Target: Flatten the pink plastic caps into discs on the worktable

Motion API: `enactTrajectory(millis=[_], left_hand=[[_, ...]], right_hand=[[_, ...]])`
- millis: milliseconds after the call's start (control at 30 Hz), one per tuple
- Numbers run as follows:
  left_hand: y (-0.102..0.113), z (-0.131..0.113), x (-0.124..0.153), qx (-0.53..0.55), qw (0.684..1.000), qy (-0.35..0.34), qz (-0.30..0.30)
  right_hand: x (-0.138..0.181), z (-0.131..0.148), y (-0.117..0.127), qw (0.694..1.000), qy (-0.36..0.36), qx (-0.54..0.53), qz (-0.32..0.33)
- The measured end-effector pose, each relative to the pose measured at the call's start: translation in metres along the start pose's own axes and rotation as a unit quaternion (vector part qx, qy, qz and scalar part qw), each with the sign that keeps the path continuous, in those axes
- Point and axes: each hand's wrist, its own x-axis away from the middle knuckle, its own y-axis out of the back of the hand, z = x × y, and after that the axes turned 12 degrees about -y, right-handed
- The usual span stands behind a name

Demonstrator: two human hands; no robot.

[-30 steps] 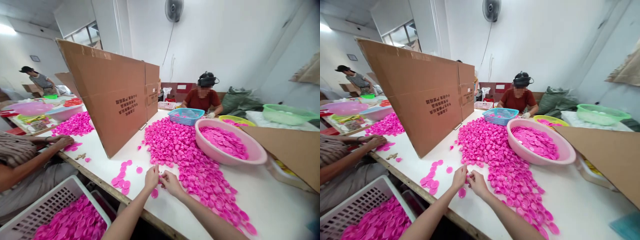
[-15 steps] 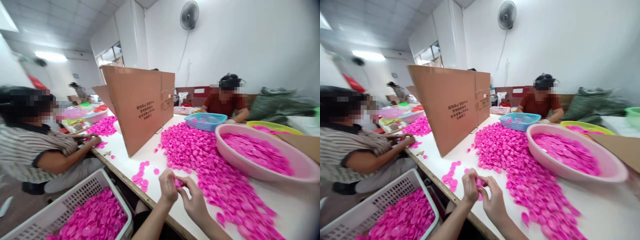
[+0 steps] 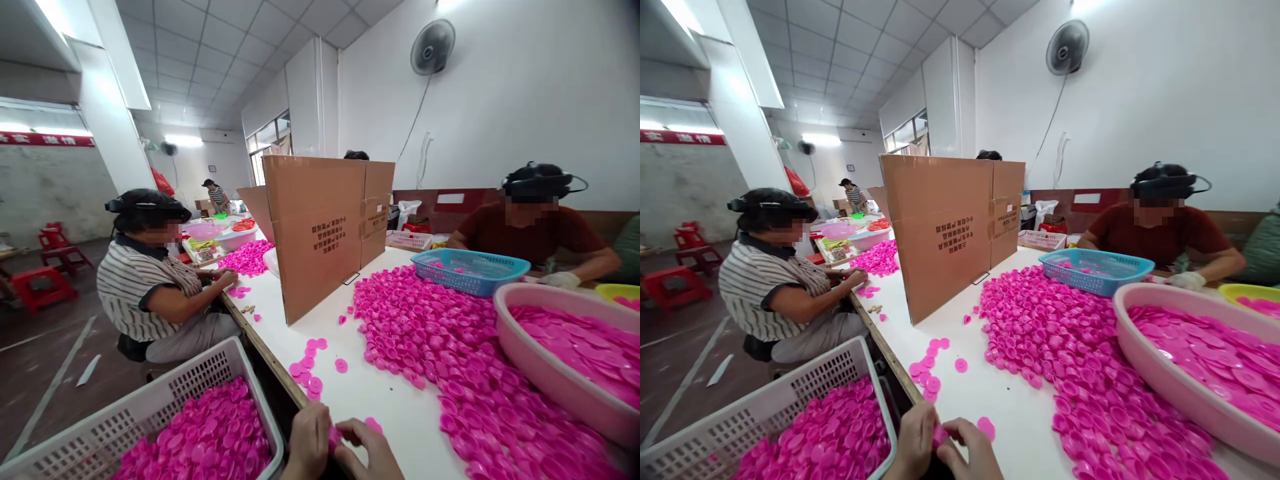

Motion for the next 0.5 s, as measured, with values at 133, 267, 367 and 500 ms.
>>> enactTrajectory(millis=[133,267,367,500], left_hand=[[0.061,0.047,0.001,-0.192,0.980,0.055,-0.018],[0.079,0.069,-0.002,-0.347,0.929,0.114,-0.053],[0.040,0.047,-0.016,-0.260,0.962,0.088,0.002],[-0.054,0.001,-0.054,-0.099,0.982,0.039,0.156]], right_hand=[[-0.018,-0.063,0.002,0.990,-0.007,0.120,-0.073],[-0.033,-0.140,0.005,0.974,0.003,0.219,-0.063],[-0.041,-0.169,0.003,0.958,0.012,0.278,-0.068],[-0.045,-0.185,0.008,0.929,0.005,0.336,-0.157]])
